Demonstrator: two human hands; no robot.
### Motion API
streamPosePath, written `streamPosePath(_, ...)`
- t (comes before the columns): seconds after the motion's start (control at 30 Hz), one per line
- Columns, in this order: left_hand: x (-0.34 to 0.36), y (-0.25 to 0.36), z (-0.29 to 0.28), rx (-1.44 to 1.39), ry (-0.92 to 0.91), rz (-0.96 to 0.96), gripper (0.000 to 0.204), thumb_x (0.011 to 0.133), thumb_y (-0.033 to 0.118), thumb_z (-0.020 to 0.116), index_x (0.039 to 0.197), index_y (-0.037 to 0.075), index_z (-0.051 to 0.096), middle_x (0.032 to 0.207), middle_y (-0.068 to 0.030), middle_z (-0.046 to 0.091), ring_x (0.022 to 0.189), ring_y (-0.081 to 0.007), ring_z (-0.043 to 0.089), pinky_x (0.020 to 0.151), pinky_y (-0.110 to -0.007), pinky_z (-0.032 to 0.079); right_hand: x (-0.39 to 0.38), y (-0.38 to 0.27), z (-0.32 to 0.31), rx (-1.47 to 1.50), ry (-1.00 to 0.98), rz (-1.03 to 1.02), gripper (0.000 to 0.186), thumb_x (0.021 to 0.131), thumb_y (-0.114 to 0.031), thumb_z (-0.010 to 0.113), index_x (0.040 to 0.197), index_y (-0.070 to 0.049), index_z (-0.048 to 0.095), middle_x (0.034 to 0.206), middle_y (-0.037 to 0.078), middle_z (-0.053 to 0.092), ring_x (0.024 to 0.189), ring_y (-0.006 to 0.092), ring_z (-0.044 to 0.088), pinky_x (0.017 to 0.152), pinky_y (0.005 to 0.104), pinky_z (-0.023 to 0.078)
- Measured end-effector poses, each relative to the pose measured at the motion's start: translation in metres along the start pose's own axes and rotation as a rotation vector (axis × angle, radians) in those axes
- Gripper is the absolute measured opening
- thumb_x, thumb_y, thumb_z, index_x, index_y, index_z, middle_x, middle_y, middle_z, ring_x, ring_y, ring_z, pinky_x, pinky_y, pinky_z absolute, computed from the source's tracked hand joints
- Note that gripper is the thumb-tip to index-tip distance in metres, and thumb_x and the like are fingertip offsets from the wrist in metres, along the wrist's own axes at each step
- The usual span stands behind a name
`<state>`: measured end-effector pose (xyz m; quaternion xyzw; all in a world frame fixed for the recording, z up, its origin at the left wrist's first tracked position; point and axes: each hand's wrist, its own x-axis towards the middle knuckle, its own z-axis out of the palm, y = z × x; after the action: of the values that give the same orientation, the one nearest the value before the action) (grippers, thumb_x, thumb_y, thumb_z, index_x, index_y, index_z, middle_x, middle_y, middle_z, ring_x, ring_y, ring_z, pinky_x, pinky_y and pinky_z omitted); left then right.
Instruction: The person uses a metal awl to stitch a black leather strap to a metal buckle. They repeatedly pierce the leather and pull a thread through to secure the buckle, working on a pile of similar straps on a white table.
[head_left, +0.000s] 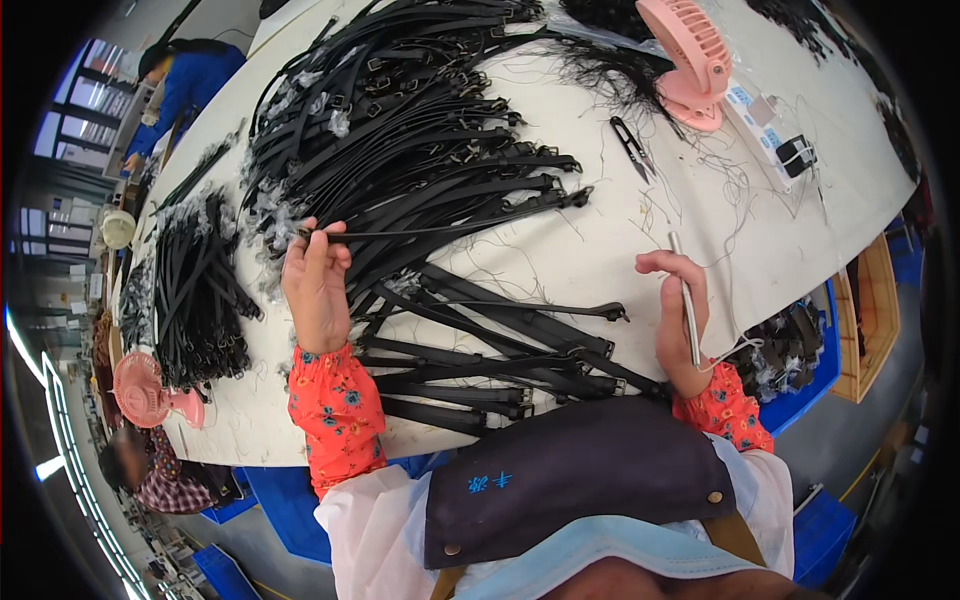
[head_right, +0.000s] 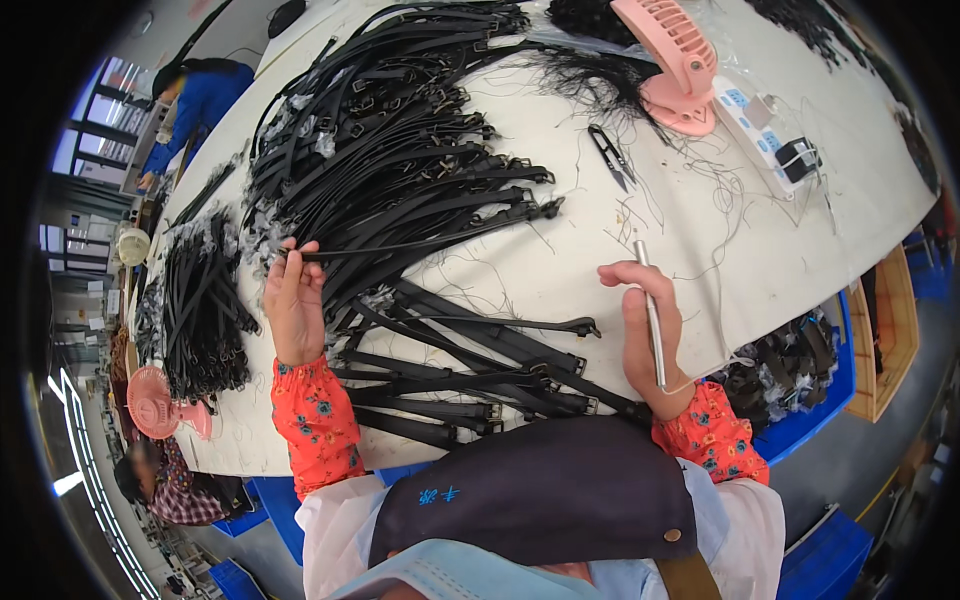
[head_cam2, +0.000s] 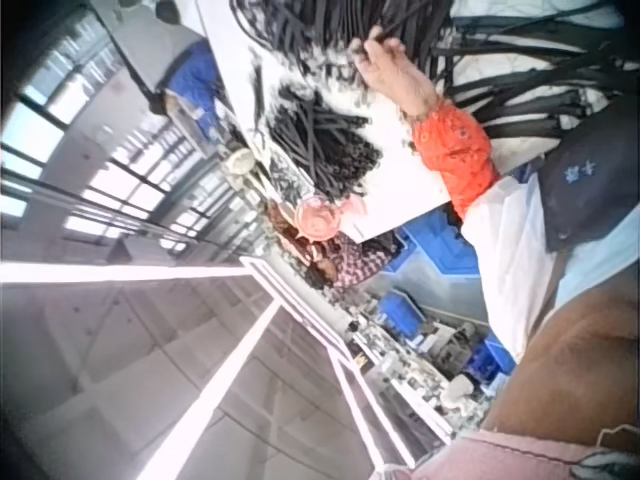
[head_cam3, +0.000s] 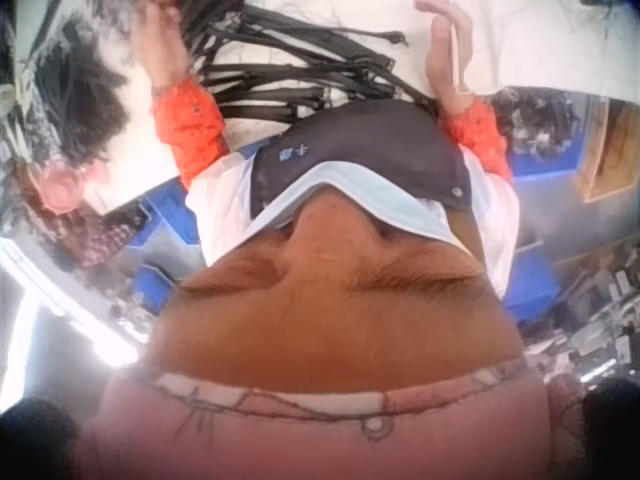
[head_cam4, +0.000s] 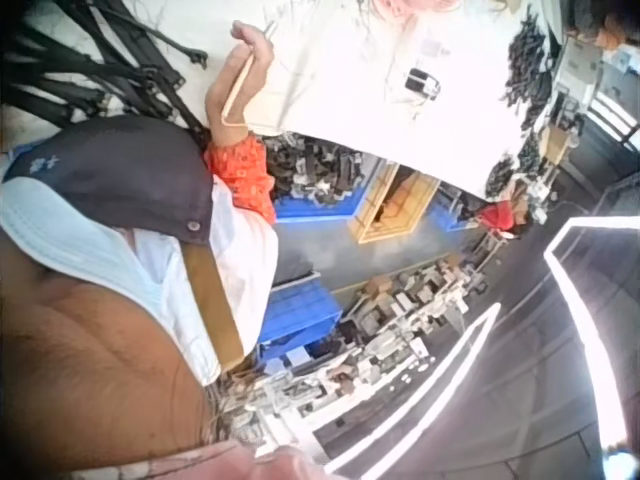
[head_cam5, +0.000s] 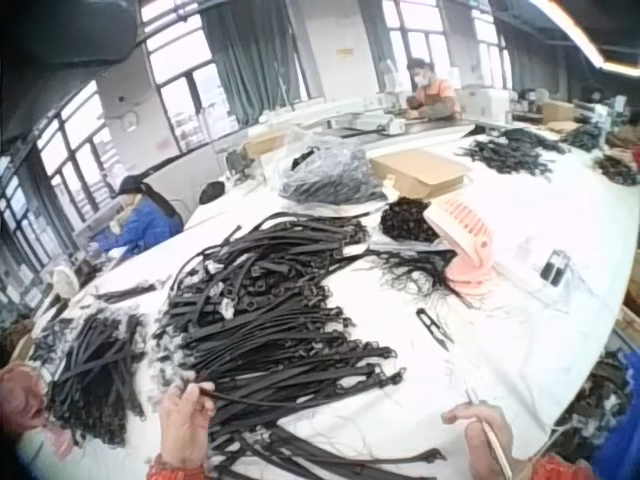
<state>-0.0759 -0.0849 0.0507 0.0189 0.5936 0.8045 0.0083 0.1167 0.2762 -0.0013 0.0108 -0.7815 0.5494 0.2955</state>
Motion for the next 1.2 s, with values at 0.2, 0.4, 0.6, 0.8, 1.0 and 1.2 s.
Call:
streamPosePath(0.2, 0.001, -0.024, -0.039, 0.340, 0.335, 0.202, 0.055, 0.099, 0.013, 0.067, 0.146, -0.004, 0.042, 0.139, -0.0147, 0.058, 0.115, -0.0193, 0.060, 0.097, -0.029, 0.046, 0.029, -0.006, -0.006, -0.048, -0.172, 0.047, 0.022, 0.108, -0.011, 0.047, 0.121, -0.001, 0.062, 0.110, 0.014, 0.069, 0.103, 0.0229, 0.067, 0.094, 0.0335, 0.050)
streamPosePath(0.4, -0.015, -0.022, 0.037, 1.094, -0.117, 0.657, 0.045, 0.088, 0.006, 0.072, 0.131, 0.006, 0.061, 0.135, -0.0098, 0.061, 0.126, -0.0276, 0.055, 0.106, -0.040, 0.041, 0.068, 0.002, 0.007, -0.094, -0.334, -0.040, 0.019, 0.105, -0.010, 0.055, 0.121, -0.005, 0.063, 0.107, 0.012, 0.069, 0.097, 0.0248, 0.069, 0.087, 0.0334, 0.053)
streamPosePath(0.6, -0.017, -0.049, 0.101, 1.243, -0.794, 0.716, 0.042, 0.081, 0.005, 0.076, 0.122, 0.007, 0.066, 0.117, -0.0092, 0.068, 0.111, -0.0307, 0.061, 0.095, -0.042, 0.046, 0.081, 0.018, 0.043, -0.086, -0.449, -0.140, 0.021, 0.100, -0.007, 0.063, 0.121, -0.007, 0.060, 0.109, 0.014, 0.068, 0.097, 0.0325, 0.068, 0.083, 0.0372, 0.055)
streamPosePath(0.8, -0.014, -0.087, 0.120, 0.928, -0.833, 0.265, 0.035, 0.085, 0.005, 0.075, 0.120, 0.003, 0.067, 0.106, -0.0142, 0.069, 0.093, -0.0299, 0.068, 0.084, -0.038, 0.052, 0.075, 0.043, 0.041, -0.103, -0.599, -0.074, 0.035, 0.091, -0.004, 0.073, 0.122, -0.009, 0.059, 0.118, 0.015, 0.068, 0.107, 0.0318, 0.069, 0.090, 0.0370, 0.056)
streamPosePath(1.0, -0.021, -0.090, 0.132, 0.698, -0.729, 0.123, 0.032, 0.086, 0.007, 0.078, 0.115, 0.000, 0.069, 0.103, -0.0129, 0.071, 0.091, -0.0253, 0.070, 0.079, -0.033, 0.055, 0.078, 0.043, 0.034, -0.092, -0.596, 0.023, 0.032, 0.087, -0.005, 0.076, 0.115, -0.012, 0.063, 0.105, 0.010, 0.068, 0.097, 0.0314, 0.067, 0.082, 0.0393, 0.055)
streamPosePath(1.2, -0.012, -0.088, 0.117, 0.754, -0.757, 0.092, 0.031, 0.083, 0.010, 0.078, 0.111, 0.000, 0.069, 0.101, -0.0127, 0.070, 0.091, -0.0265, 0.070, 0.080, -0.034, 0.055, 0.090, 0.043, 0.031, -0.249, -0.569, -0.216, 0.027, 0.083, -0.009, 0.079, 0.107, -0.013, 0.067, 0.093, 0.007, 0.066, 0.090, 0.0295, 0.063, 0.083, 0.0392, 0.050)
